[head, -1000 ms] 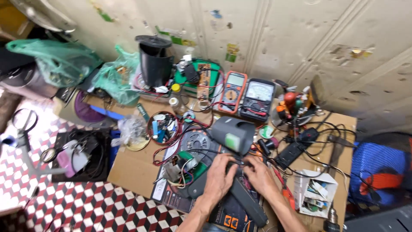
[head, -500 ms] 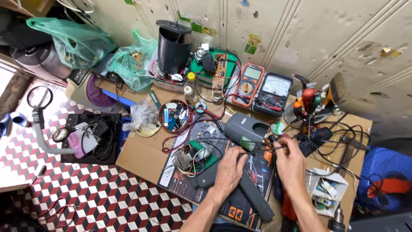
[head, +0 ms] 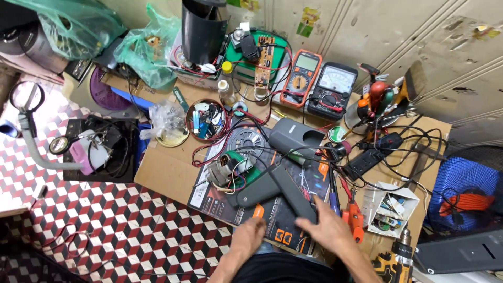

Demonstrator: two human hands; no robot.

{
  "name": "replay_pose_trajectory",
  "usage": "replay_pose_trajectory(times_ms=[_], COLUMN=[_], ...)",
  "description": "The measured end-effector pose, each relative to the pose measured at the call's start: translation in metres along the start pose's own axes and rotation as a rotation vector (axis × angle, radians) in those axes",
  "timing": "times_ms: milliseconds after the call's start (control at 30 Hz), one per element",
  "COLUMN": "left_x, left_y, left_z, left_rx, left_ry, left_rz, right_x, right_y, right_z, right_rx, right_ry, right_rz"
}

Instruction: Dismantling and repairing components of an electrical appliance, specifically working on a motor and internal wiring.

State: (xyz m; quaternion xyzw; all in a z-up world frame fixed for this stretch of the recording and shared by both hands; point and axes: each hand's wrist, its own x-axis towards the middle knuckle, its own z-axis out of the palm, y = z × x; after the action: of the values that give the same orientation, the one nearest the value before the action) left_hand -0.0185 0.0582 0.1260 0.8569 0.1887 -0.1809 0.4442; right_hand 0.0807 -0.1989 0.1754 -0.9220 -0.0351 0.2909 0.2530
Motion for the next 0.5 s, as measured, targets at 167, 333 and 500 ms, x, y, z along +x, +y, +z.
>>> replay_pose_trajectory(times_ms=[167, 333, 500], left_x=[0.008, 0.028, 0.049], left_y=[-0.011, 0.000, 0.008], left_z=[0.032, 0.042, 0.069], left_rx=[0.202, 0.235, 0.355], left_ry=[-0.204, -0.052, -0.094], left_rz=[0.089, 0.220, 0.419], right_x=[0.001, 0.009, 0.015], right_y=[-0.032, -0.039, -0.049], right_z=[-0.010, -0.043, -0.054], right_rx=[-0.132, -0.033, -0.093], right_ry=[-0.091, -0.087, -0.075], right_rz=[0.137, 0.159, 0.139])
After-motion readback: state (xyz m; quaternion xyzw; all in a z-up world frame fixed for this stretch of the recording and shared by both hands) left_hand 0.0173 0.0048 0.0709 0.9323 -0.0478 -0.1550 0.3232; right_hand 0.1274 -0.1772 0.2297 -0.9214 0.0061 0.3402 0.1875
